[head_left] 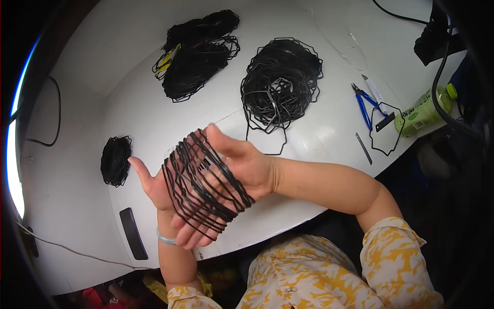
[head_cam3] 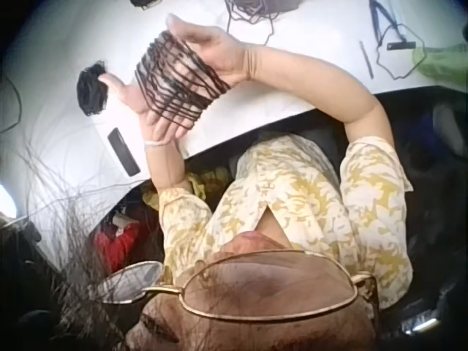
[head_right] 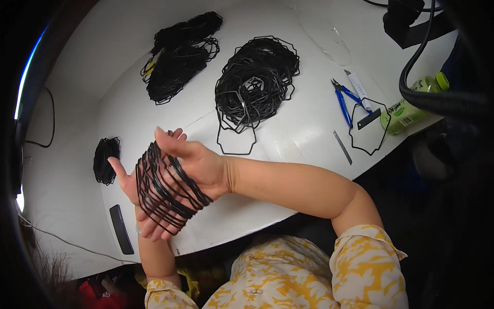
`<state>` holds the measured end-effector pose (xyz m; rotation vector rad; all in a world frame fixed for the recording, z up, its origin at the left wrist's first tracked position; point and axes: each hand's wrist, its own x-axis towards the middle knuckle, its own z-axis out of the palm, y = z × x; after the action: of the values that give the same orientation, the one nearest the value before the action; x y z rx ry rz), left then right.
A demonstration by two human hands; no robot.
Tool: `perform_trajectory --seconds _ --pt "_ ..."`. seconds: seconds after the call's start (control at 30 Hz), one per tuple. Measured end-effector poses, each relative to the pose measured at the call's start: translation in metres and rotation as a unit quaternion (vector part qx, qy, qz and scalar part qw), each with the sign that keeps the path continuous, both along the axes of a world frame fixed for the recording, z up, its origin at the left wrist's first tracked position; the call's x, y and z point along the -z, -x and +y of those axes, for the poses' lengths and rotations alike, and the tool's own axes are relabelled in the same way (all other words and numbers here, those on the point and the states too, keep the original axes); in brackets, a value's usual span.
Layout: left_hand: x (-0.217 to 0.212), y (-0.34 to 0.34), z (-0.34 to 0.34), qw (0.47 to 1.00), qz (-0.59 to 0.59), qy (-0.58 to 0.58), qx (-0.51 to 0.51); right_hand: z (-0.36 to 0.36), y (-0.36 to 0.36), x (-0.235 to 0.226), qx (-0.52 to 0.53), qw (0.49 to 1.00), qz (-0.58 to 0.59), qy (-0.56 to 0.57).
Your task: The person stretches and untangles black rubber rings by hand across the table, separates them, and stacks and aligns them together into a bundle.
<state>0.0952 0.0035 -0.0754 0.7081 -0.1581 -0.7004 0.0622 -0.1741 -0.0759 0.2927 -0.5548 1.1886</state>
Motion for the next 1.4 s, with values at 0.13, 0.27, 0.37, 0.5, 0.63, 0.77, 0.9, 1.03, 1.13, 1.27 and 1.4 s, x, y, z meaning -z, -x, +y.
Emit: perform_trajectory --seconds 0.13,0.27,0.37,0.5,0.63,0.77,0.9,1.03,1.13,1.27,1.4 --pt "-0.014 0.002 -0.002 0.995 -0.078 0.058 0.023 0.009 0.009 0.015 0.08 0.98 -0.017 0.182" --pt "-0.022 0.002 0.003 0.995 -0.075 0.066 0.018 0.013 0.008 0.016 0.08 0.976 -0.026 0.202" --pt "-0.022 0.001 0.007 0.995 -0.072 0.066 0.017 0.014 0.008 0.017 0.079 0.973 -0.029 0.215" --pt "-0.02 0.001 0.006 0.993 -0.079 0.078 0.036 0.014 0.01 0.019 0.069 0.972 -0.033 0.221" --pt "-0.025 0.005 0.005 0.993 -0.075 0.081 0.031 0.016 0.012 0.024 0.043 0.978 -0.045 0.199" --pt "-0.035 0.016 0.004 0.991 -0.003 0.129 -0.022 0.019 0.015 0.023 0.086 0.971 -0.056 0.216" --pt "-0.033 0.014 0.045 0.977 0.096 0.169 -0.085 0.019 0.01 0.027 0.481 0.682 -0.398 0.38" --pt "-0.066 0.023 0.088 0.964 0.061 0.158 -0.204 0.007 0.002 0.007 0.727 0.442 -0.399 0.341" --pt "-0.097 0.03 0.136 0.961 -0.004 0.106 -0.255 0.003 -0.017 0.013 0.628 0.465 -0.45 0.433" --pt "-0.128 0.033 0.16 0.964 -0.08 0.028 -0.251 0.003 -0.039 0.046 0.412 0.041 -0.702 0.58" --pt "-0.142 0.036 0.174 0.961 -0.118 -0.005 -0.25 0.099 0.067 0.074 0.443 0.286 -0.801 0.283"
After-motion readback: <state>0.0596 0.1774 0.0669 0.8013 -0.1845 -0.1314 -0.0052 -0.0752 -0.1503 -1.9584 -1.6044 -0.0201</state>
